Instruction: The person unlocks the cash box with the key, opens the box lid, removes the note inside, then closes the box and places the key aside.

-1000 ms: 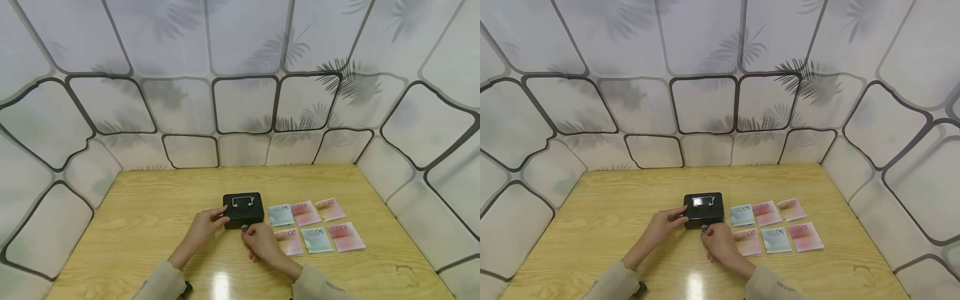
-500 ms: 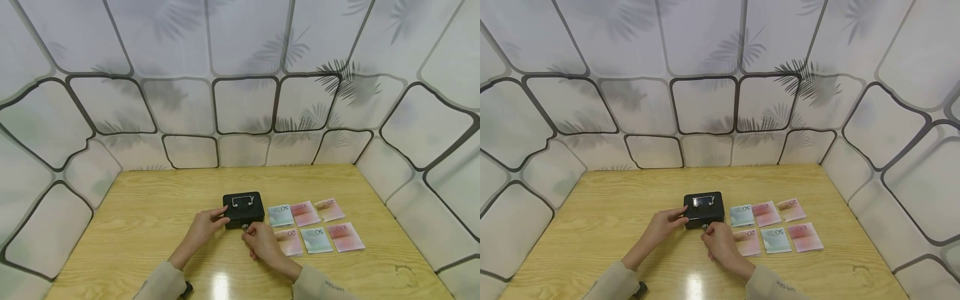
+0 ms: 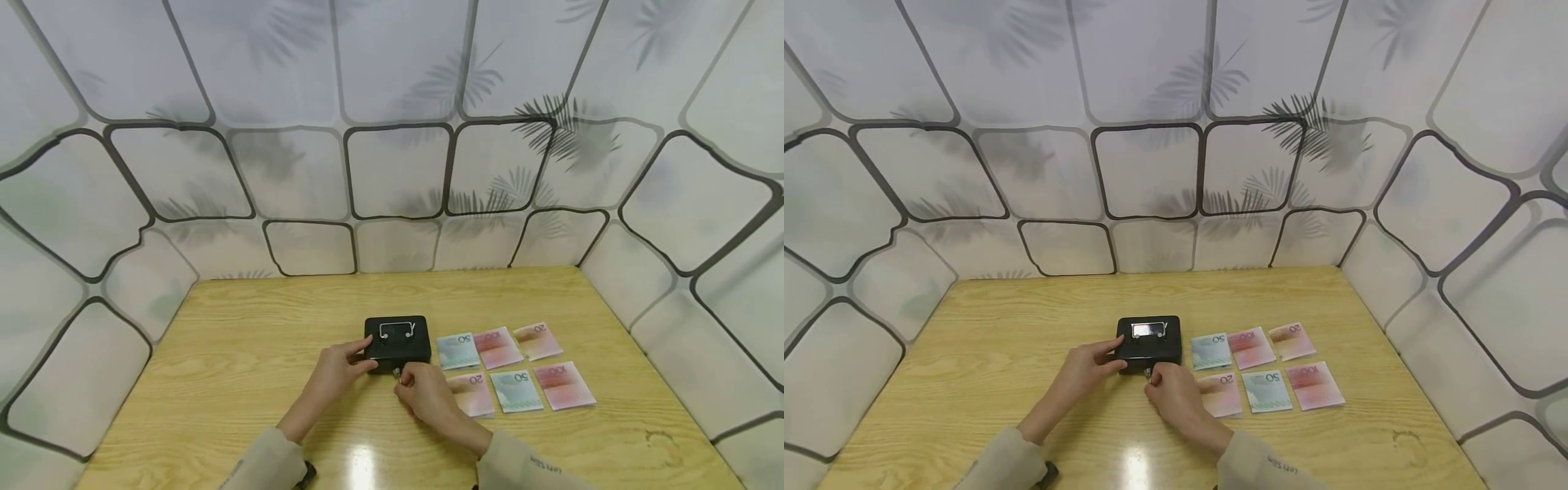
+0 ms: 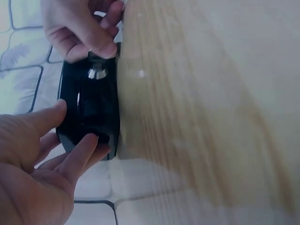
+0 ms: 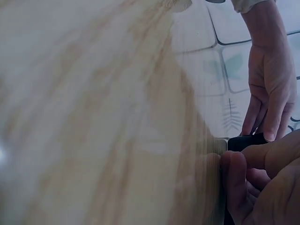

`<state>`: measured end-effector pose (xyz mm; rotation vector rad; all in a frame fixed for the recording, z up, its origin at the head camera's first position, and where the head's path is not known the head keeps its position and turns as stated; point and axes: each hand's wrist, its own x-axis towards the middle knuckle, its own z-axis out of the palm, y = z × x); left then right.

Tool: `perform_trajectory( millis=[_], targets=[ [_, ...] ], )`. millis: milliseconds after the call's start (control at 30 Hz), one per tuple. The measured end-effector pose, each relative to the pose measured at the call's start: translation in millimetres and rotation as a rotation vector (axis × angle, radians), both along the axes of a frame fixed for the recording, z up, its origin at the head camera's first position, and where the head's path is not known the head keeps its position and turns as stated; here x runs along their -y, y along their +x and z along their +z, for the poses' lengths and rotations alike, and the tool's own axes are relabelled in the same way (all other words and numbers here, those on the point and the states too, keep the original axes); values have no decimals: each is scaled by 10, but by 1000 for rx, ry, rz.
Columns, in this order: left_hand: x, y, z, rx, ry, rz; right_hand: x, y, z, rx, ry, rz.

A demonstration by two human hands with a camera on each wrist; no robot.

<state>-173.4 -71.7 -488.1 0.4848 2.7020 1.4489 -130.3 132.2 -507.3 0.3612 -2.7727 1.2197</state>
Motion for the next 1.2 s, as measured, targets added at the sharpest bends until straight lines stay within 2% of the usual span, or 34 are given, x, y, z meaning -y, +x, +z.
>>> perform_trajectory(
  millis=[200, 333, 467, 633, 867, 1200],
  targets=[
    [-57, 32, -5, -95, -21, 19, -6, 2, 4, -21, -11, 13],
    [-71, 42, -6, -133, -44, 37, -16, 0, 2, -19, -29, 22],
    [-62, 49, 1, -128, -58, 54, -26, -14, -3, -27, -12, 39],
    [-69, 61, 21, -136, -86, 53, -21, -20, 9, -56, 56, 50],
    [-87, 76, 19, -111, -97, 64, -16, -15, 41, -93, 130, 67],
    [-104, 65, 17, -122, -87, 52, -60, -45, 39, -61, 133, 97]
  ],
)
